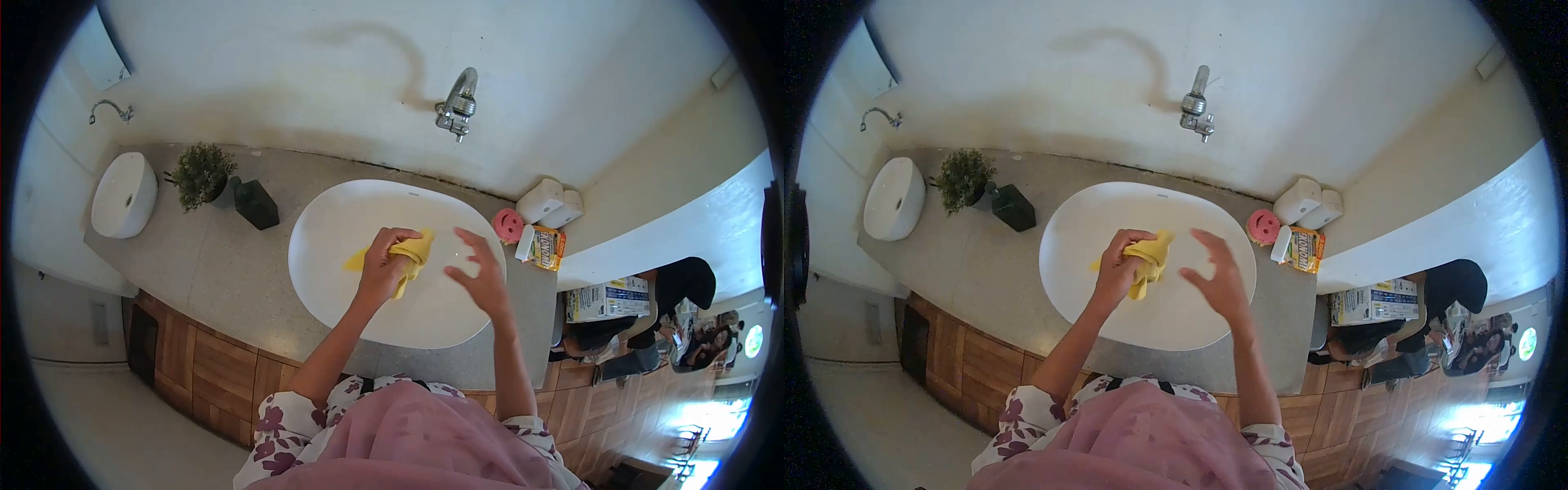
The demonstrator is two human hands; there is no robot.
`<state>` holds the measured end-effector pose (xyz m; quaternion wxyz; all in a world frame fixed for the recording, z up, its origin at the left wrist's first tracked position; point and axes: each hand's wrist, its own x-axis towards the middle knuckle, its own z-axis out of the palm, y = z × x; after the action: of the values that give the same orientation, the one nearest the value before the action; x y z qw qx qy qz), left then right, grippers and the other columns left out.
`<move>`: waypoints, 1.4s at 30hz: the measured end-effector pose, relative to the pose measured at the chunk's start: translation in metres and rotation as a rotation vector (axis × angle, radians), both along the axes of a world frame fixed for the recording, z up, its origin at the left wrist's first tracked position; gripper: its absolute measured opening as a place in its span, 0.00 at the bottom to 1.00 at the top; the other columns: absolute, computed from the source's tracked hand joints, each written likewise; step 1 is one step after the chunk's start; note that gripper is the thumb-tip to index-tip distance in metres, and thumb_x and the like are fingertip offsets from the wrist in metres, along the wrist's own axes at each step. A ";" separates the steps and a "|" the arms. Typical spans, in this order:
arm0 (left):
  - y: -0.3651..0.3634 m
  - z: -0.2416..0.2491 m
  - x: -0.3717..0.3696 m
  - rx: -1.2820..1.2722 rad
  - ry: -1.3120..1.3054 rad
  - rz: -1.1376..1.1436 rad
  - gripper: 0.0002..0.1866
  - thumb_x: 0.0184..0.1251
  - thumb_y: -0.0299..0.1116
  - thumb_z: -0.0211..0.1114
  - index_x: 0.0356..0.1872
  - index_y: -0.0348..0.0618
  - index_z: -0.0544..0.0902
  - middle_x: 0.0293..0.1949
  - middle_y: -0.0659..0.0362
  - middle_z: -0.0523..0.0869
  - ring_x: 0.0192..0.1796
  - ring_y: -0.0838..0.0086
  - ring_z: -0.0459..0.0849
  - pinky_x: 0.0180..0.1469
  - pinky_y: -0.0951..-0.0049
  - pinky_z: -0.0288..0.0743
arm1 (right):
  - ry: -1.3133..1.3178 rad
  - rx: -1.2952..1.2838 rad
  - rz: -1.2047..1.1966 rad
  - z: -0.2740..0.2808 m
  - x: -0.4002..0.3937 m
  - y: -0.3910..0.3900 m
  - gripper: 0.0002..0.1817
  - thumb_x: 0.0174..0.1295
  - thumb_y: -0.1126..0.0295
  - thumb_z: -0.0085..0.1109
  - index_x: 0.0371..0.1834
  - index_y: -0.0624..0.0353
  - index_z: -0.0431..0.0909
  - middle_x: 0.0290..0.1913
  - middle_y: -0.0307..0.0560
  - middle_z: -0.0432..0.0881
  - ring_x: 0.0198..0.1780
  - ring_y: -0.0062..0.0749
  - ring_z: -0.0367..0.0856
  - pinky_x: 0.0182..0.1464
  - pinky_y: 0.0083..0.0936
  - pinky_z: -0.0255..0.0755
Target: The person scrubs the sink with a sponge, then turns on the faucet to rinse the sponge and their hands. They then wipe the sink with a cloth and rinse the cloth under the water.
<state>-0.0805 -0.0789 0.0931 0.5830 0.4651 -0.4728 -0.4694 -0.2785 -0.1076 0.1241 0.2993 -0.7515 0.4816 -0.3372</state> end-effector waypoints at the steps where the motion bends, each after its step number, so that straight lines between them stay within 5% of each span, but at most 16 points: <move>1: -0.001 0.001 -0.003 0.000 -0.002 -0.006 0.21 0.50 0.15 0.49 0.47 0.40 0.78 0.47 0.59 0.77 0.52 0.75 0.77 0.57 0.76 0.70 | -0.055 0.088 0.074 0.004 0.015 0.004 0.33 0.50 0.67 0.69 0.63 0.52 0.70 0.59 0.47 0.74 0.58 0.35 0.72 0.55 0.28 0.69; 8: 0.003 0.002 0.010 0.058 0.118 0.015 0.19 0.51 0.14 0.50 0.45 0.39 0.78 0.44 0.59 0.78 0.49 0.74 0.78 0.54 0.76 0.71 | 0.049 0.212 0.413 0.004 0.013 -0.045 0.28 0.54 0.63 0.69 0.60 0.52 0.74 0.52 0.45 0.80 0.48 0.29 0.78 0.51 0.27 0.72; 12: 0.012 -0.011 0.035 0.083 -0.044 0.016 0.19 0.51 0.12 0.49 0.43 0.39 0.79 0.42 0.59 0.78 0.49 0.74 0.77 0.54 0.76 0.70 | -0.283 0.204 -0.033 0.016 0.012 -0.114 0.22 0.59 0.62 0.63 0.54 0.61 0.77 0.44 0.44 0.83 0.40 0.23 0.80 0.45 0.22 0.74; 17: 0.029 -0.034 0.066 0.114 -0.099 -0.141 0.16 0.48 0.15 0.52 0.40 0.38 0.79 0.39 0.59 0.78 0.47 0.74 0.77 0.53 0.76 0.69 | -0.245 0.231 -0.255 0.025 0.030 -0.191 0.25 0.65 0.59 0.56 0.62 0.60 0.70 0.42 0.44 0.81 0.44 0.26 0.78 0.44 0.23 0.76; 20: 0.041 -0.041 0.075 0.208 -0.157 -0.270 0.17 0.47 0.18 0.54 0.40 0.39 0.81 0.39 0.58 0.79 0.45 0.72 0.78 0.52 0.74 0.70 | -0.324 0.355 -0.296 0.019 0.050 -0.217 0.28 0.63 0.57 0.57 0.62 0.60 0.66 0.40 0.47 0.80 0.41 0.30 0.80 0.41 0.25 0.78; 23: 0.053 -0.042 0.076 0.269 -0.619 -0.409 0.20 0.49 0.22 0.56 0.45 0.49 0.83 0.39 0.54 0.79 0.43 0.65 0.80 0.49 0.70 0.73 | -0.567 0.457 -0.160 0.003 0.053 -0.241 0.28 0.60 0.60 0.61 0.60 0.62 0.67 0.38 0.49 0.80 0.31 0.32 0.82 0.31 0.26 0.80; 26: 0.055 -0.042 0.077 0.353 -0.657 -0.446 0.20 0.50 0.24 0.56 0.47 0.51 0.83 0.39 0.55 0.79 0.42 0.64 0.80 0.48 0.70 0.74 | -0.592 0.466 -0.138 -0.007 0.052 -0.251 0.23 0.59 0.66 0.60 0.56 0.61 0.69 0.37 0.49 0.79 0.27 0.32 0.82 0.29 0.24 0.80; 42: 0.030 -0.058 0.077 0.339 -0.625 -0.629 0.21 0.48 0.27 0.58 0.47 0.52 0.83 0.39 0.54 0.80 0.42 0.63 0.80 0.49 0.69 0.72 | -0.734 0.449 -0.089 -0.006 0.050 -0.243 0.20 0.58 0.75 0.57 0.56 0.58 0.72 0.38 0.46 0.79 0.34 0.29 0.81 0.39 0.24 0.79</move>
<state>-0.0033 -0.0493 0.0356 0.1583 0.5070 -0.6600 -0.5313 -0.2285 -0.3510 0.1177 0.5921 -0.4763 0.4365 -0.4817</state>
